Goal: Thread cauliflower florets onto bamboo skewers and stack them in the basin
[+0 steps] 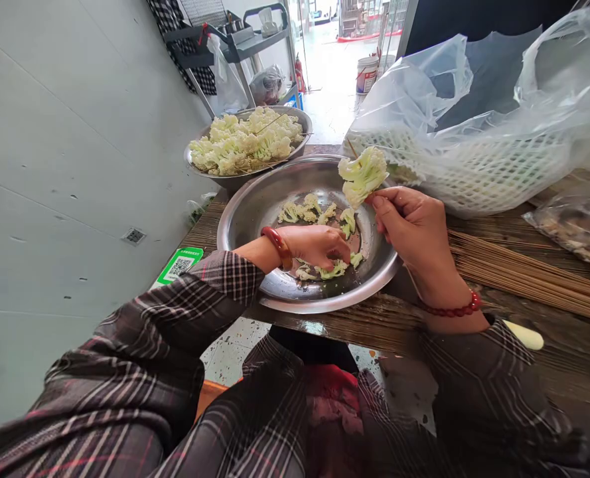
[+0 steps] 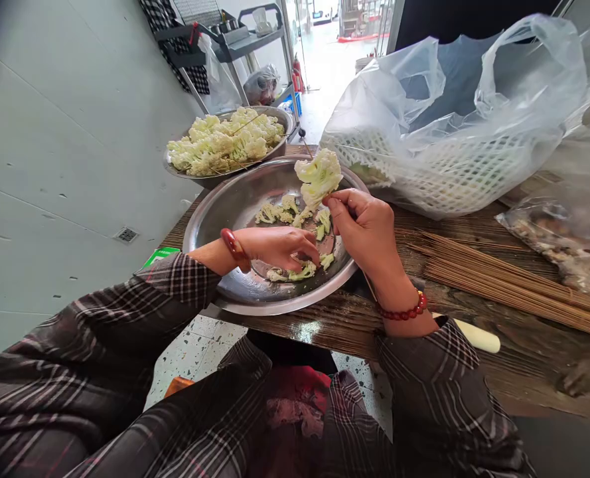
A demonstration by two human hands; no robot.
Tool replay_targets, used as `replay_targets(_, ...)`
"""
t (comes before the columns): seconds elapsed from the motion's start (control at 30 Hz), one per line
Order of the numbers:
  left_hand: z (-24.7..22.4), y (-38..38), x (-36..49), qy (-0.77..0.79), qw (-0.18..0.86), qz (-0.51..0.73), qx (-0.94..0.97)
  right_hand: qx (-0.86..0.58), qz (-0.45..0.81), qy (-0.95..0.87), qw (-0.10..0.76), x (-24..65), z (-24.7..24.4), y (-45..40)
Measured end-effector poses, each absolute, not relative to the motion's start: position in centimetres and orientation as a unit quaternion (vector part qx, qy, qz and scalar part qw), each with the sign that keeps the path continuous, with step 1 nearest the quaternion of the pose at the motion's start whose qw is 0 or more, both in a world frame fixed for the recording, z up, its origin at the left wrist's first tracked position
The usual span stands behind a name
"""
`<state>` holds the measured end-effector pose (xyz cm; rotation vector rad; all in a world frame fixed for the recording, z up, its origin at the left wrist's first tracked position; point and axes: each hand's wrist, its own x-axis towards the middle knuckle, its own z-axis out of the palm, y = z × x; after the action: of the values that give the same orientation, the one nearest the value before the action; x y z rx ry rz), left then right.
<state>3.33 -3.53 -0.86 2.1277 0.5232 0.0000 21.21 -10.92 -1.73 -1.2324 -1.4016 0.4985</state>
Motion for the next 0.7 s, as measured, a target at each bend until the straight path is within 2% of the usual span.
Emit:
replay_targets(0.17,-1.2,-3.5,3.5,0.181,0.397,0.009,0.9,-0.516,0.223,-0.594,0.575,21.2,-1.6,-11.0)
replay_targets(0.33,0.1,-2.2,2.5,0.27,0.356,0.096,0.89,-0.501,0.245,-0.583,0.592,21.2,-1.8,-10.9)
replay_targets(0.53,2.2,-1.6,1.4,0.376,0.525,0.331,0.688,-0.503,0.268,-0.572,0.589,21.2,-1.8,-10.8)
replay_targets(0.7,2.6,-1.3,0.8,0.382,0.623,0.427,0.532,-0.504,0.286,-0.566,0.586,21.1,-1.9,-10.9)
